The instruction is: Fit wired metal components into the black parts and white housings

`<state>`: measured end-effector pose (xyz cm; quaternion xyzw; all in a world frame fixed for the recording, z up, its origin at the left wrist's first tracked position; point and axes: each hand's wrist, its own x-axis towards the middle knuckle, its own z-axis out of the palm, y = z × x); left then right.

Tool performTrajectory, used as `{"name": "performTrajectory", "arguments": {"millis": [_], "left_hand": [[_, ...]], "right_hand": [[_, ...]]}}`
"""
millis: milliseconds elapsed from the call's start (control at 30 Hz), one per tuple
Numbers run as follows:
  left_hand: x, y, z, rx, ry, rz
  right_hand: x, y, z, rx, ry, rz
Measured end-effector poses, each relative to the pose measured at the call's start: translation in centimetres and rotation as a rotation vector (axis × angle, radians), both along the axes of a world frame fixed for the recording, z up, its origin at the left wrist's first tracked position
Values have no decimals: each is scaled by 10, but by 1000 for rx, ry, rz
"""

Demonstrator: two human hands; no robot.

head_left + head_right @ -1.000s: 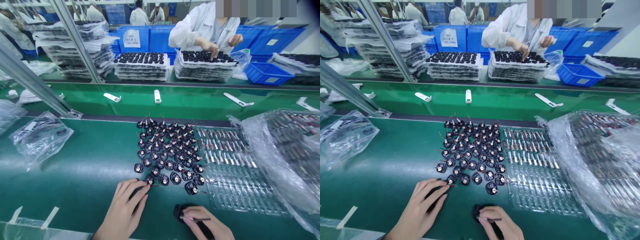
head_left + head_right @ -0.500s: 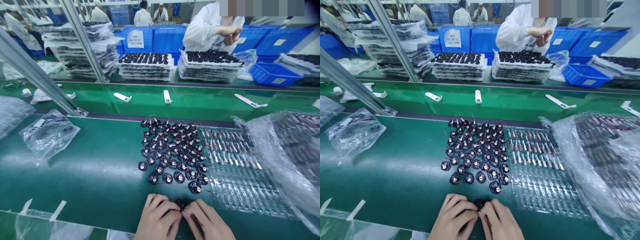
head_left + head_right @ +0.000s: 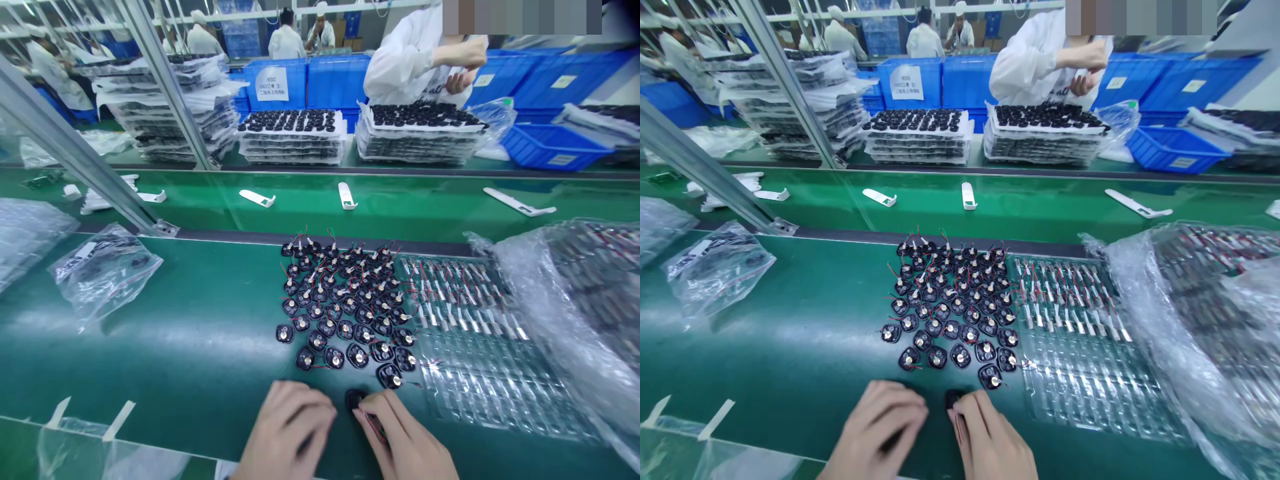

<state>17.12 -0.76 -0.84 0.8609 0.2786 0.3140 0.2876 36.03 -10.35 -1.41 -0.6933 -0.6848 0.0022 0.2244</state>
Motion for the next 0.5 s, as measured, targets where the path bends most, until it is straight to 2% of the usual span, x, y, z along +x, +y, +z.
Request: {"name": "performTrajectory", "arguments": {"millis": [100, 133, 200, 300, 500], "left_hand": [[-21, 27, 11, 9, 26, 330], [-26, 36, 13, 7, 53, 388], [-30, 53, 15, -23, 149, 363], [-27, 68, 13, -65, 301, 209], [-23, 74, -1, -16, 349, 116]], "right_hand": [[-1, 10, 5, 14, 123, -50], [-2, 14, 7, 22, 156, -70], [-5, 21, 10, 38, 208, -93], [-11, 30, 13, 46, 259, -86], [-19, 38, 4, 71, 302, -60]]}}
